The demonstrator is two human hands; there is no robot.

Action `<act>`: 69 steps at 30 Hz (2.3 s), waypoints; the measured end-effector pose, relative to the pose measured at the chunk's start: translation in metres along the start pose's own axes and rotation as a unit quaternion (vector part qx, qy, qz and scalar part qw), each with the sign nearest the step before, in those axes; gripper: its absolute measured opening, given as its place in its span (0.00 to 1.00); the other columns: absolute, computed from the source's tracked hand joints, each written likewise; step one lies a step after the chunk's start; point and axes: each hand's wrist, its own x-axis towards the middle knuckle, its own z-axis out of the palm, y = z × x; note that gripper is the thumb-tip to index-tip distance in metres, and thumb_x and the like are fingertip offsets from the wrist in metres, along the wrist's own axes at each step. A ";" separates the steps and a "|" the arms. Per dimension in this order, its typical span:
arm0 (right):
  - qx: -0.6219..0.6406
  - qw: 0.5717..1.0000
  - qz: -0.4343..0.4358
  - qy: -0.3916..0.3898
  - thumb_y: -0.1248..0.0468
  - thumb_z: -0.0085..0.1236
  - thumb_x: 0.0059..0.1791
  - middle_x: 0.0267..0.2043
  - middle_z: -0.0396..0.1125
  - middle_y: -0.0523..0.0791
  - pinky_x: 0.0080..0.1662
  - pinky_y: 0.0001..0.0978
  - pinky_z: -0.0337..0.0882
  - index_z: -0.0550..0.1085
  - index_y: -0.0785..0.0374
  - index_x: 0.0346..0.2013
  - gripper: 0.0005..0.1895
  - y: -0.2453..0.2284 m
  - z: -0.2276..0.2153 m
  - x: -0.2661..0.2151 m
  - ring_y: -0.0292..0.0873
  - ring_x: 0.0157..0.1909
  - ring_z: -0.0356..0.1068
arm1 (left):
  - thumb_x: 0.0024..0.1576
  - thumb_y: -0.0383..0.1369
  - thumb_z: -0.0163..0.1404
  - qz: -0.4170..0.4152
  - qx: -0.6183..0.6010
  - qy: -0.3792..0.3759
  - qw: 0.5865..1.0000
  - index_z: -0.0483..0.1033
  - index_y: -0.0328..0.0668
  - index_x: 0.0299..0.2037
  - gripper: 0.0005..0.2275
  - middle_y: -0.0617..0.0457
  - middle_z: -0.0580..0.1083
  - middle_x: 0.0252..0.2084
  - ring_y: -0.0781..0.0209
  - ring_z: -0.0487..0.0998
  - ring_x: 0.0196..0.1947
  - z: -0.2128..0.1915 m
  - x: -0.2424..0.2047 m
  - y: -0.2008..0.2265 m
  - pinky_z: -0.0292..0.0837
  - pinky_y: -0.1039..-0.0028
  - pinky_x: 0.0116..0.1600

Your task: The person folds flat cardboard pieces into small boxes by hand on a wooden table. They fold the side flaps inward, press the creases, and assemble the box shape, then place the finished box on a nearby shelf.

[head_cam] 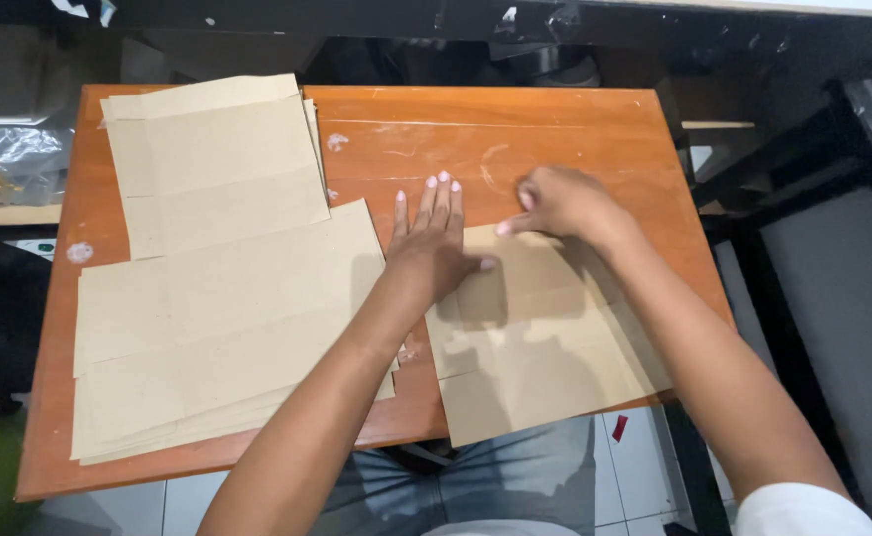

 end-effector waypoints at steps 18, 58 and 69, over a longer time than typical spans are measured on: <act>0.023 1.000 0.006 0.017 0.40 0.68 0.40 0.35 0.75 0.54 0.47 0.51 0.72 0.79 0.56 0.29 0.24 -0.009 -0.002 -0.011 0.62 0.49 0.75 | 0.62 0.53 0.48 0.002 -0.004 0.018 1.000 0.33 0.39 0.78 0.44 0.46 0.33 0.81 0.52 0.27 0.80 0.003 0.002 0.000 0.14 0.47 0.78; -0.108 0.969 -0.192 0.108 0.39 0.58 0.38 0.50 0.76 0.39 0.69 0.55 0.58 0.69 0.38 0.60 0.36 0.035 -0.013 -0.033 0.45 0.60 0.73 | 0.62 0.51 0.42 0.230 0.027 0.152 0.961 0.55 0.54 0.75 0.30 0.43 0.57 0.74 0.42 0.48 0.77 0.106 -0.130 0.014 0.37 0.42 0.76; -0.027 0.997 -0.068 0.024 0.56 0.48 0.54 0.37 0.78 0.35 0.41 0.41 0.66 0.80 0.44 0.39 0.10 0.006 -0.066 -0.134 0.41 0.38 0.75 | 0.65 0.55 0.33 0.246 -0.078 0.260 0.930 0.65 0.46 0.66 0.28 0.47 0.63 0.71 0.45 0.55 0.76 0.106 -0.126 0.014 0.45 0.47 0.74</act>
